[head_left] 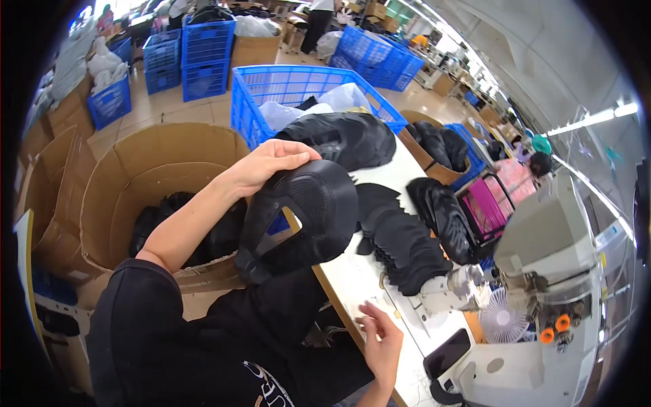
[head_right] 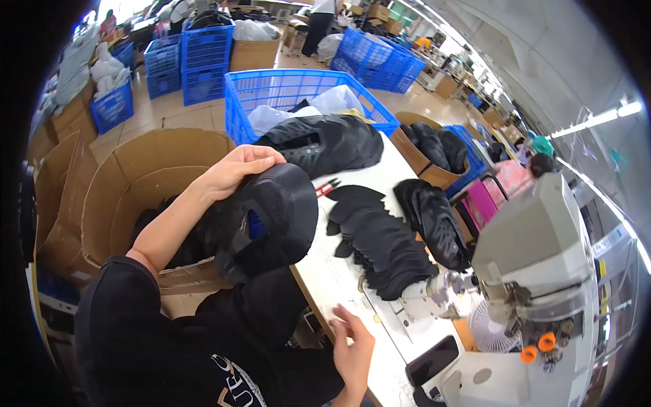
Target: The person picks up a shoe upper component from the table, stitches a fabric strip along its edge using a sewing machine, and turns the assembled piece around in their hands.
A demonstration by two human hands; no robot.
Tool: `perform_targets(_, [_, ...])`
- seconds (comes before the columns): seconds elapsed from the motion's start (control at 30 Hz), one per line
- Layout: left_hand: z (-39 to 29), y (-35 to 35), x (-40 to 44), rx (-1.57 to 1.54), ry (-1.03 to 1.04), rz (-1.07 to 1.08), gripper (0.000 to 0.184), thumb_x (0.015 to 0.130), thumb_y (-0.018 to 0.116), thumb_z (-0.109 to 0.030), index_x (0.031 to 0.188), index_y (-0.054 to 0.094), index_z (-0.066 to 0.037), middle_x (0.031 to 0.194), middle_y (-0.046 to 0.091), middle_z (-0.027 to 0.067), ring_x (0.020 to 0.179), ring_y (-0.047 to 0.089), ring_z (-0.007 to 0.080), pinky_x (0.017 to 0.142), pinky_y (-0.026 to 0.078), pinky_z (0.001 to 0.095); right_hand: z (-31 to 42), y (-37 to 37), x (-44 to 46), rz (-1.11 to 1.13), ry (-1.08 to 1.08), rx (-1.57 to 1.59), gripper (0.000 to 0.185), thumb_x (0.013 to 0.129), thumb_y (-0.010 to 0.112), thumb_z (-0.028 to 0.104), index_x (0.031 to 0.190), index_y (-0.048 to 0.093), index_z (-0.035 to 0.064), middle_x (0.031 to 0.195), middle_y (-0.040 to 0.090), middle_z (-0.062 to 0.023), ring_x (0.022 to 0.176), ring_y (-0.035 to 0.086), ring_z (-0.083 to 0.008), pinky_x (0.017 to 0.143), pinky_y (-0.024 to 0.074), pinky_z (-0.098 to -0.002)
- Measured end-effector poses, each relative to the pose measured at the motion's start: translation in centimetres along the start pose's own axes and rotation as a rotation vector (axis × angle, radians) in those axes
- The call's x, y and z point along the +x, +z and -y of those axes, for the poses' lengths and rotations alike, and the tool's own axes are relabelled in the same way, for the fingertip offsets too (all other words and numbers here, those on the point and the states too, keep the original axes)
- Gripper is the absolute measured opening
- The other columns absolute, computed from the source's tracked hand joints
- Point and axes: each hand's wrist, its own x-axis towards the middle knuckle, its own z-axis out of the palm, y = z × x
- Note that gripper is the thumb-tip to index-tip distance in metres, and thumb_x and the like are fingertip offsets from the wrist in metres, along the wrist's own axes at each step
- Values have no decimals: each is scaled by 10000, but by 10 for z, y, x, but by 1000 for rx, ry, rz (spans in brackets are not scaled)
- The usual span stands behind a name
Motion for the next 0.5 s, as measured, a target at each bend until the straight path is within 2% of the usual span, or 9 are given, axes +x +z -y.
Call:
perform_targets(0.03, [-2, -5, 2, 3, -1, 25, 248, 961, 629, -206, 1106, 669, -8, 985, 697, 25, 878, 644, 63, 798, 514, 204, 11, 1, 3, -90, 41, 71, 284, 912, 579, -25, 1193, 624, -36, 1022, 719, -148, 814, 686, -158, 757, 524, -266])
perform_targets(0.1, [2, 0, 3, 7, -3, 97, 239, 964, 626, -204, 1091, 672, -7, 978, 698, 20, 863, 641, 53, 783, 507, 196, 15, 2, 15, -188, -71, 91, 307, 908, 572, -36, 1211, 619, -28, 1071, 704, -160, 813, 682, -163, 753, 523, -265])
perform_targets(0.13, [5, 7, 2, 1, -35, 116, 233, 965, 624, -204, 1080, 675, -7, 973, 700, 15, 853, 639, 49, 777, 504, 195, 21, 2, 22, -150, -152, 50, 405, 909, 529, -59, 1311, 555, -11, 1246, 626, -184, 811, 676, -155, 734, 521, -261])
perform_targets(0.27, [26, 42, 1, -115, -64, 235, 224, 965, 624, -195, 1069, 676, -4, 988, 698, 21, 892, 639, 58, 812, 485, 179, 56, 29, 40, -87, -259, 274, 511, 913, 479, -74, 1415, 448, 17, 1458, 447, -171, 825, 653, -104, 730, 503, -237])
perform_targets(0.3, [33, 51, 2, -165, -70, 241, 184, 949, 644, -174, 1026, 664, -8, 948, 693, 25, 842, 640, 58, 760, 497, 190, 61, 28, 39, -48, -221, 366, 504, 919, 482, -70, 1415, 448, 15, 1432, 474, -169, 799, 623, -83, 708, 486, -225])
perform_targets(0.37, [43, 63, 4, -222, -96, 315, 186, 945, 652, -188, 1009, 668, -13, 946, 686, 21, 839, 630, 54, 762, 489, 193, 71, 26, 37, 19, -136, 551, 491, 930, 489, -62, 1414, 447, 11, 1380, 527, -164, 746, 564, -41, 664, 453, -201])
perform_targets(0.4, [46, 69, 5, -205, -101, 336, 187, 944, 654, -192, 1004, 670, -16, 940, 684, 18, 832, 626, 52, 757, 485, 192, 52, 31, 36, 32, -140, 584, 464, 934, 494, -57, 1394, 471, 1, 1332, 565, -166, 717, 541, -37, 642, 440, -201])
perform_targets(0.47, [50, 77, 6, -171, -105, 376, 189, 942, 658, -201, 996, 672, -20, 928, 681, 11, 820, 619, 49, 747, 478, 191, 31, 27, 24, 68, -109, 597, 237, 953, 530, -27, 1174, 612, -60, 1042, 675, -126, 669, 491, -53, 602, 405, -212])
perform_targets(0.5, [51, 78, 6, -161, -114, 387, 190, 942, 659, -203, 995, 673, -21, 924, 680, 8, 816, 616, 48, 745, 476, 190, 26, 22, 19, 37, -136, 669, 172, 960, 531, -17, 1099, 618, -64, 979, 655, -109, 675, 497, -67, 612, 410, -220])
